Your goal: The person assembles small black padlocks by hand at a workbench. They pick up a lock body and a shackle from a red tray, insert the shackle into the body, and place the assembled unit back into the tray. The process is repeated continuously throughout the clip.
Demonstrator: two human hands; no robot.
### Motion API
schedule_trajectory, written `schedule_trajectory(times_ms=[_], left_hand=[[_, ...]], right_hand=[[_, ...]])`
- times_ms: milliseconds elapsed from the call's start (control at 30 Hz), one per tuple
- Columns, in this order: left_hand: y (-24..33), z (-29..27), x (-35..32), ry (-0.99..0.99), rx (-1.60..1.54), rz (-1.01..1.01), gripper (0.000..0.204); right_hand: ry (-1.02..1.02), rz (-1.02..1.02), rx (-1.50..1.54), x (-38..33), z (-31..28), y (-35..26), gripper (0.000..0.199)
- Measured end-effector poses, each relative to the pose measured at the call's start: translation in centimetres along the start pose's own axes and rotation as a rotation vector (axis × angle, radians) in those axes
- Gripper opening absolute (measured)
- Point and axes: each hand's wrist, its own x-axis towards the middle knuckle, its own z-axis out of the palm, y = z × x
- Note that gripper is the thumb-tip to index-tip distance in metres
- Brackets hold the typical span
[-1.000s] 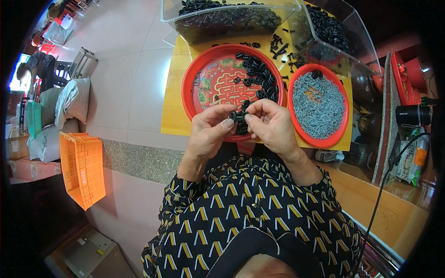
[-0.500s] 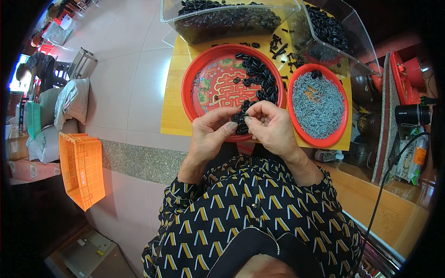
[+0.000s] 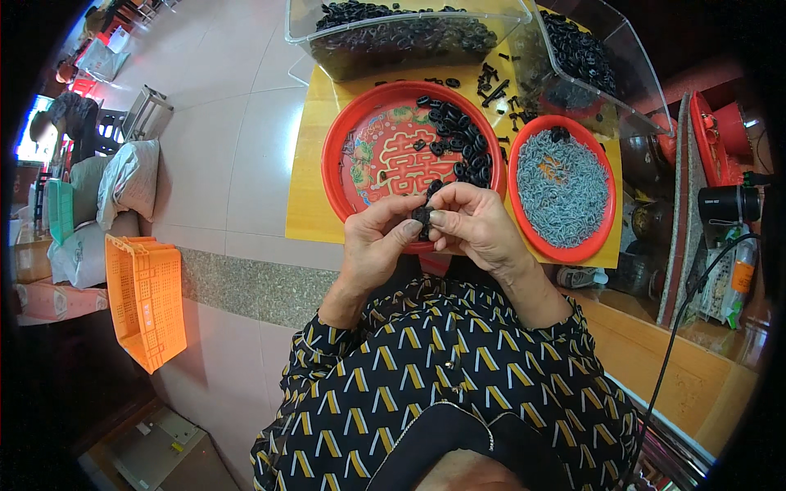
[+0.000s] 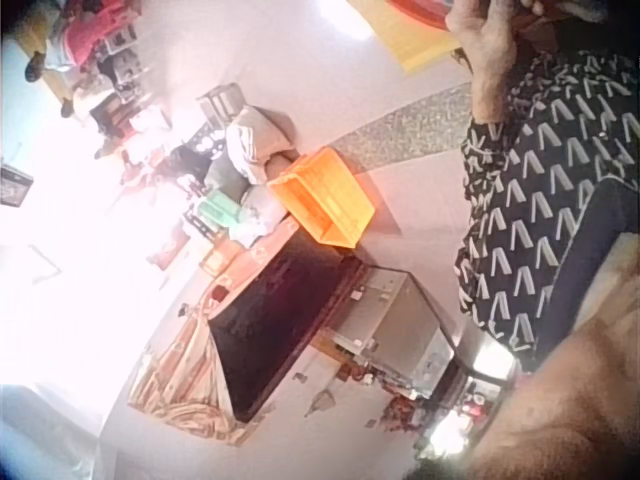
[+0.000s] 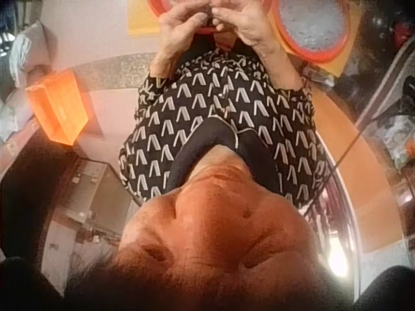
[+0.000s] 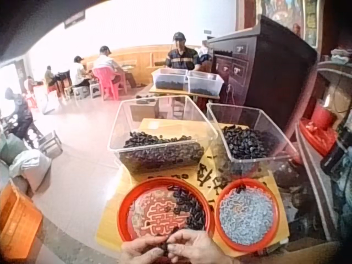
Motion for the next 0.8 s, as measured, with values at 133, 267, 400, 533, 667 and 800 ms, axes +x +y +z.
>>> schedule_trajectory(times_ms=[133,267,400,533,667,800], left_hand=[[-0.4,0.1,0.0,0.012,0.077,0.061,0.025],[0.0,0.4,0.2,0.013,0.24,0.155,0.026],[0.1,0.5,0.4,-0.017,0.271,0.162,0.026],[0.4,0.2,0.5,-0.069,0.31,0.158,0.025],[0.7,0.4,0.6,-0.096,0.389,0.209,0.023],[0.1,0.7,0.6,-0.006,0.314,0.169,0.026]], right_hand=[[-0.058,0.053,0.112,0.0,-0.5,0.3,0.015],[-0.076,0.072,0.148,0.2,-0.6,0.3,0.017],[-0.088,0.093,0.179,0.2,-0.8,0.3,0.017],[-0.135,0.129,0.208,0.4,-1.1,0.3,0.019],[-0.148,0.127,0.19,0.8,-1.1,0.5,0.019],[-0.145,0.114,0.204,1.1,-1.3,0.7,0.017]])
